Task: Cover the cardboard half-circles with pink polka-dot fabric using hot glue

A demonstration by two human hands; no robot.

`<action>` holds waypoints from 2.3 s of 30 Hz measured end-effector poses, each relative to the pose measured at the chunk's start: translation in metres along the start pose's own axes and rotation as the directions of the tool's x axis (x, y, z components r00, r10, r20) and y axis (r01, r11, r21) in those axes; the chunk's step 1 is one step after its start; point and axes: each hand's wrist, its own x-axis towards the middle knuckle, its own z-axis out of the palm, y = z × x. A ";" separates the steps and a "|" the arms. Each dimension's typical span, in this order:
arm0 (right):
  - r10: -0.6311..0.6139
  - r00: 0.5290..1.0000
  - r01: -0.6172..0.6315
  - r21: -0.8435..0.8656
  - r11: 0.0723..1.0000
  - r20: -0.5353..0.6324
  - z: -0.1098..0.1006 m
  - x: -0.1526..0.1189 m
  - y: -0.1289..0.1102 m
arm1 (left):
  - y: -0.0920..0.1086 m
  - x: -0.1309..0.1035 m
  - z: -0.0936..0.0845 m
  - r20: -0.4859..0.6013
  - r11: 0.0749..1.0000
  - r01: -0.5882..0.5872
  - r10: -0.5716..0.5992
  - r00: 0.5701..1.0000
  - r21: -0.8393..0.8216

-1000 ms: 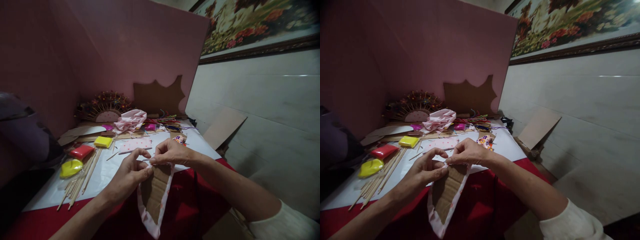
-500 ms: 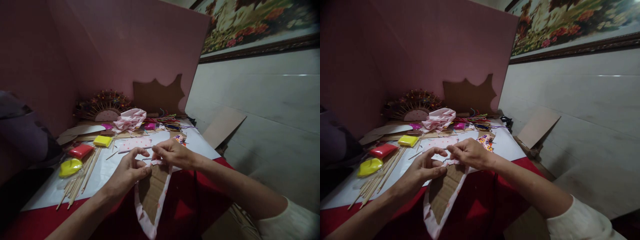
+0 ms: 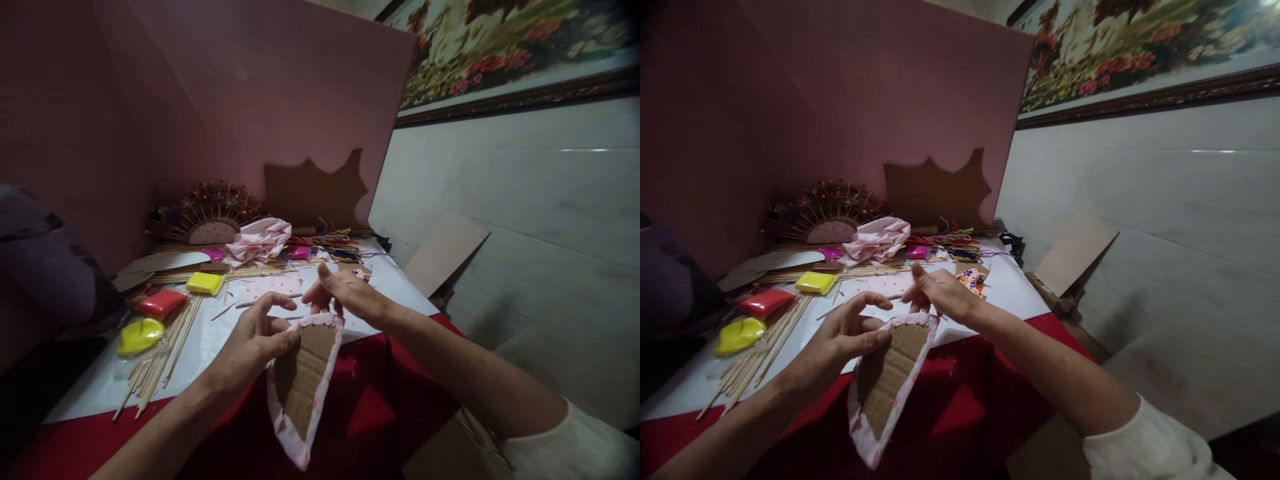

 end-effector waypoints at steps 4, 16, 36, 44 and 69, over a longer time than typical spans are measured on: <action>0.040 0.998 -0.030 0.173 0.984 -0.055 -0.005 0.003 0.007 | -0.001 0.003 -0.005 -0.063 0.998 -0.058 0.058 0.996 -0.001; -0.137 0.953 0.139 -0.010 0.990 -0.272 0.012 0.000 0.016 | 0.002 0.003 -0.003 -0.157 0.992 -0.121 0.123 0.980 0.023; -0.262 0.931 0.213 -0.205 0.955 -0.255 -0.005 0.013 0.009 | -0.003 0.007 -0.009 -0.234 0.990 -0.137 0.129 0.964 -0.022; -0.054 0.993 0.042 0.111 0.993 0.109 0.008 0.023 0.012 | 0.000 0.007 -0.004 -0.136 0.995 -0.090 0.096 0.986 0.046; -0.103 0.946 0.194 0.283 0.939 -0.308 0.005 0.022 0.037 | -0.005 0.013 -0.004 -0.331 1.000 -0.003 0.002 0.943 -0.003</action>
